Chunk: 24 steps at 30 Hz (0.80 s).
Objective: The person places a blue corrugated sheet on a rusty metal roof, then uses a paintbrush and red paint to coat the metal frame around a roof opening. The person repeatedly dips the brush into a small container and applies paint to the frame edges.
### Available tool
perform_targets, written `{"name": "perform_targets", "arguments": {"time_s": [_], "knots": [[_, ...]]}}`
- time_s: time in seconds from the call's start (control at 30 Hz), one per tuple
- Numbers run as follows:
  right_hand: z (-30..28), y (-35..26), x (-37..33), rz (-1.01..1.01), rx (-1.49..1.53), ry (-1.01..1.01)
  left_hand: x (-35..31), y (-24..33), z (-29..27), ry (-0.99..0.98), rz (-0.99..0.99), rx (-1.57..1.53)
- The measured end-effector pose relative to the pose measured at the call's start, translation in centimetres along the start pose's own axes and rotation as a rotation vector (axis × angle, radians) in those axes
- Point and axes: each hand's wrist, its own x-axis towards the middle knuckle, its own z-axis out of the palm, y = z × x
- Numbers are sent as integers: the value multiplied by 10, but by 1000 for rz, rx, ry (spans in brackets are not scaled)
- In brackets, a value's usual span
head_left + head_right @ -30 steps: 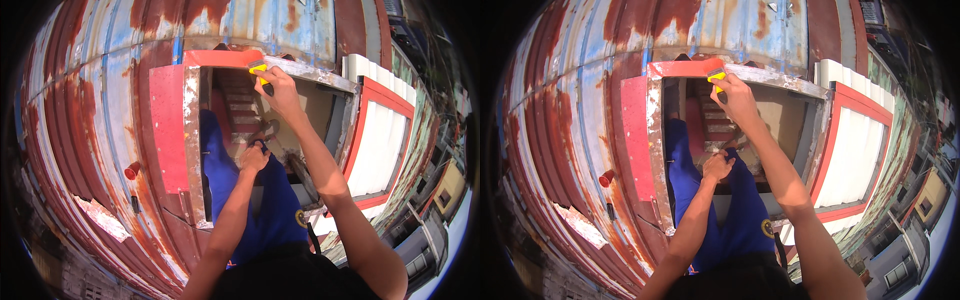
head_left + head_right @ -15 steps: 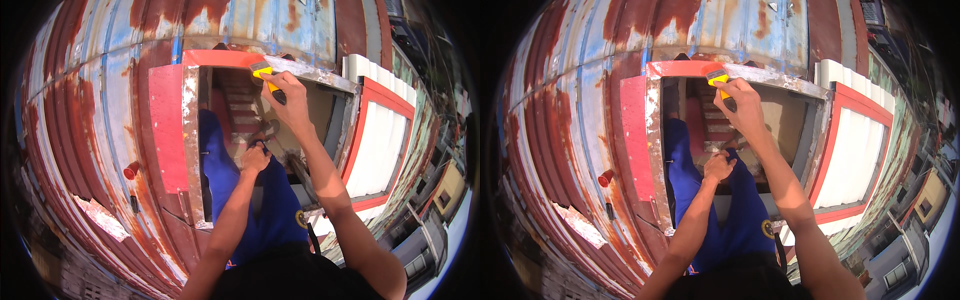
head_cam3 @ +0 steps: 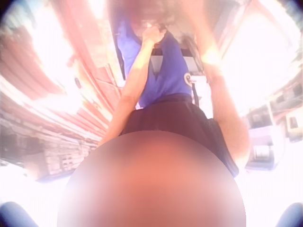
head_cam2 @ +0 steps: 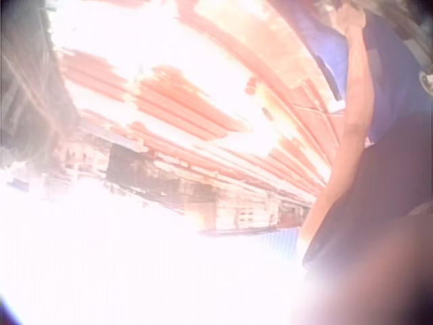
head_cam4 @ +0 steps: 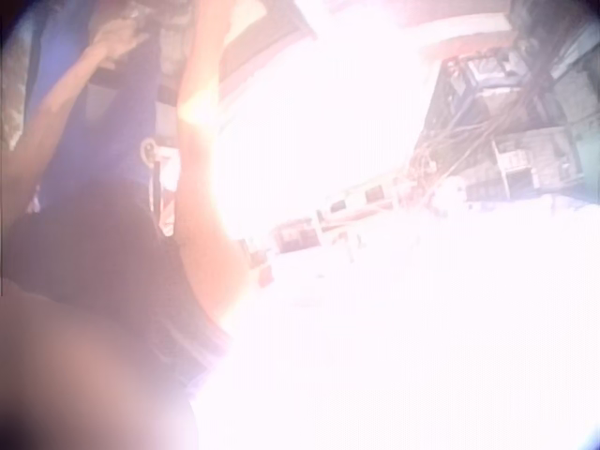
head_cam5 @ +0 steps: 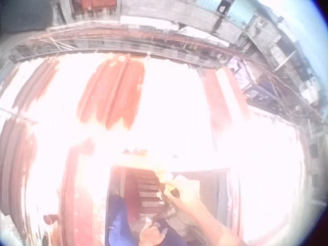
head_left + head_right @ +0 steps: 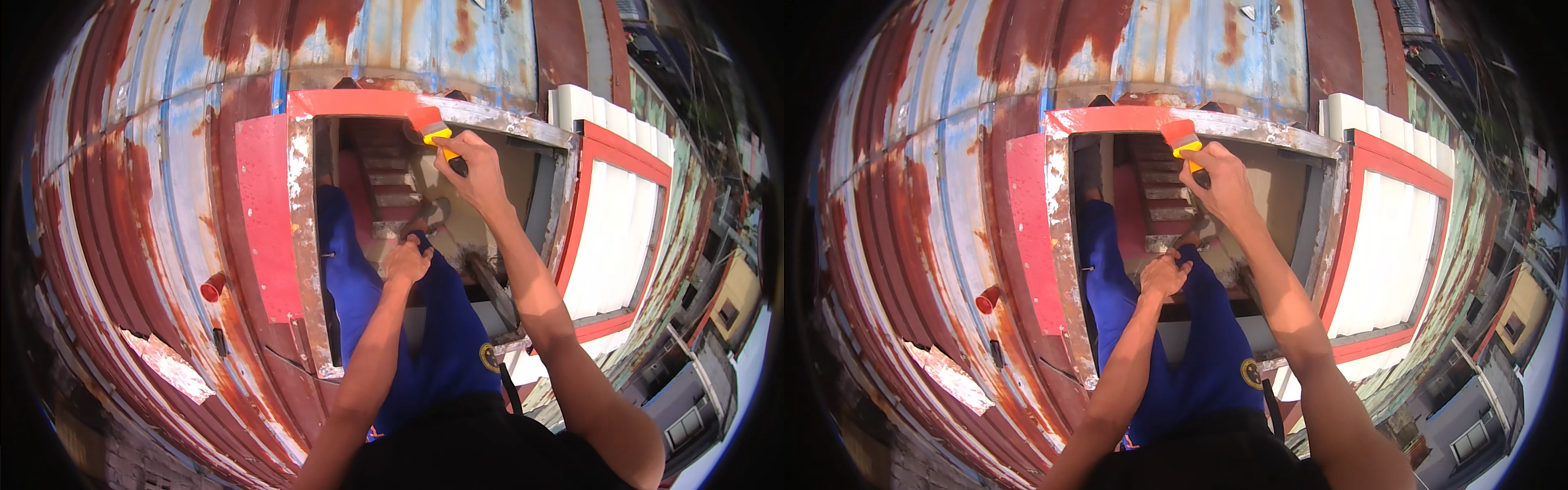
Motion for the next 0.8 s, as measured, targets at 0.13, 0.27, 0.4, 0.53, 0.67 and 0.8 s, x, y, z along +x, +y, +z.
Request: {"name": "perform_targets", "arguments": {"time_s": [0.13,0.27,0.4,0.53,0.67,0.8], "knots": [[-8,-14,14,-126,14,172,5,-6,16,74,98,16],[14,10,5,-112,34,80,2,1,7,-2,21,21],[-2,-4,-8,-116,66,191,2,-5,7,39,25,5],[8,3,47,486,861,291,5,-3,9,18,43,15],[0,74,25,579,654,399,6,-6,9,57,45,17],[-64,104,-15,632,97,548,2,-5,8,63,67,41]]}}
